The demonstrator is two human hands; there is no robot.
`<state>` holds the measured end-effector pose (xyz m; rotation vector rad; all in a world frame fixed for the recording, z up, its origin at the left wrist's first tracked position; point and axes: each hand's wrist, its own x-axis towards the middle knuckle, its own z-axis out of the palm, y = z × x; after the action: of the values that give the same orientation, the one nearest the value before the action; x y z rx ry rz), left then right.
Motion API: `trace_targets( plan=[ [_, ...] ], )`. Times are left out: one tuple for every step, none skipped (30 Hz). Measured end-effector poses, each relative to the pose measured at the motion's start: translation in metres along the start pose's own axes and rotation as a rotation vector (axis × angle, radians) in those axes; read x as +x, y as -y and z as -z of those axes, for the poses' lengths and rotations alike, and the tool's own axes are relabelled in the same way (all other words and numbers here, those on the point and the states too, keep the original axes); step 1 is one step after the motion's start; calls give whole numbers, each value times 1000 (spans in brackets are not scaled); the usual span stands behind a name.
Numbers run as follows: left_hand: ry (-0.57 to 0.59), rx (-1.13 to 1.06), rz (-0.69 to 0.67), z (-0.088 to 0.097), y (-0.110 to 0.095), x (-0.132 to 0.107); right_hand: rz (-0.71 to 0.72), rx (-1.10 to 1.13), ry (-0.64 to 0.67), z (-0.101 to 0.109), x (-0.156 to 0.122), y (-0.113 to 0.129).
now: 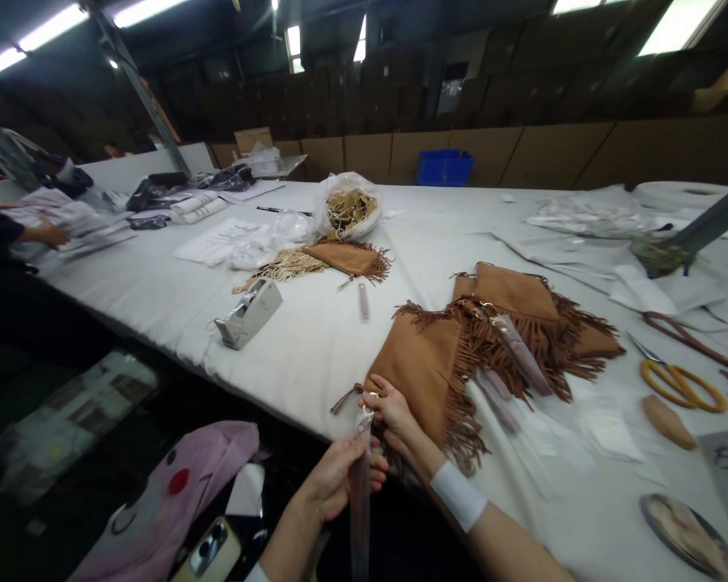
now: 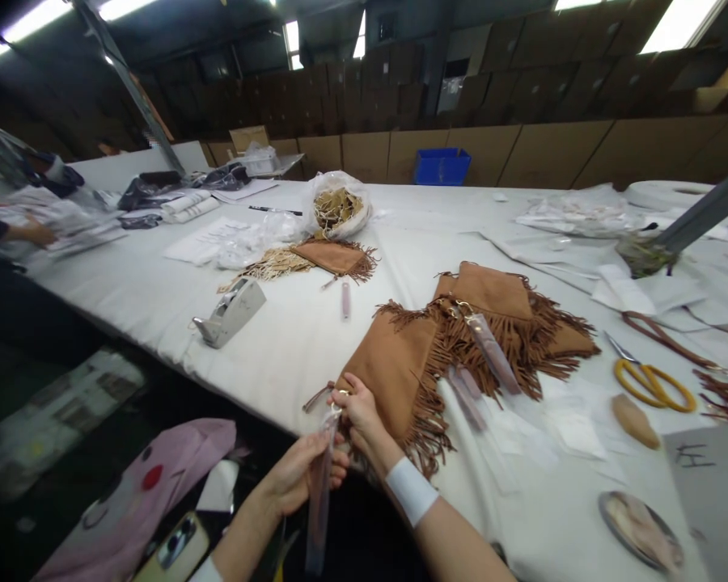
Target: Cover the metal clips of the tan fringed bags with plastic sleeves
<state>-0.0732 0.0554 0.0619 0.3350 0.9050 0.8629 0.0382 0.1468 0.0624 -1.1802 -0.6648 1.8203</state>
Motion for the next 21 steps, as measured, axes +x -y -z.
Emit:
trace_targets(
  plan=[
    [-4,10,25,5,5,-6,18,-13,-7,0,4,-1],
    [-9,20,39,10,10,-12,36,-26,-8,0,8,-2],
    [-17,33,45,16,16,-16,55,-41,-9,1,12,-3],
    [-33,51,46,21,22,-20,73,-63,-10,1,15,-4],
    [-55,72,42,26,27,-23,90,-93,-6,2,18,-4],
    [-82,96,33,31,33,-25,105,-134,3,2,20,-5],
    [-112,122,20,35,38,-26,115,-184,17,3,21,-4],
    [-137,152,2,38,42,-28,118,-237,34,4,21,-3],
    [-149,188,-12,41,46,-29,112,-285,48,7,20,-2],
    [-145,229,-18,43,48,-32,102,-327,51,9,18,0],
    [-125,280,-15,45,49,-34,93,-364,47,13,15,3],
    [-91,358,-13,45,48,-37,85,-399,41,17,12,6],
    [-55,470,-16,45,44,-40,78,-437,40,22,8,8],
    [-44,614,-39,44,38,-41,72,-479,47,27,4,9],
    [-74,772,-92,43,29,-41,69,-525,64,32,-1,9],
    [-150,927,-174,40,18,-39,71,-576,79,36,-6,8],
    [-267,1071,-277,37,6,-35,84,-630,85,40,-10,6],
    [-401,1186,-385,33,-7,-28,109,-686,77,42,-16,3],
    [-529,1282,-487,29,-19,-18,146,-738,57,45,-21,0],
    [-622,1387,-574,25,-29,-8,192,-783,34,47,-26,-3],
    [-677,1498,-635,22,-36,4,241,-822,12,49,-32,-5]
  ],
)
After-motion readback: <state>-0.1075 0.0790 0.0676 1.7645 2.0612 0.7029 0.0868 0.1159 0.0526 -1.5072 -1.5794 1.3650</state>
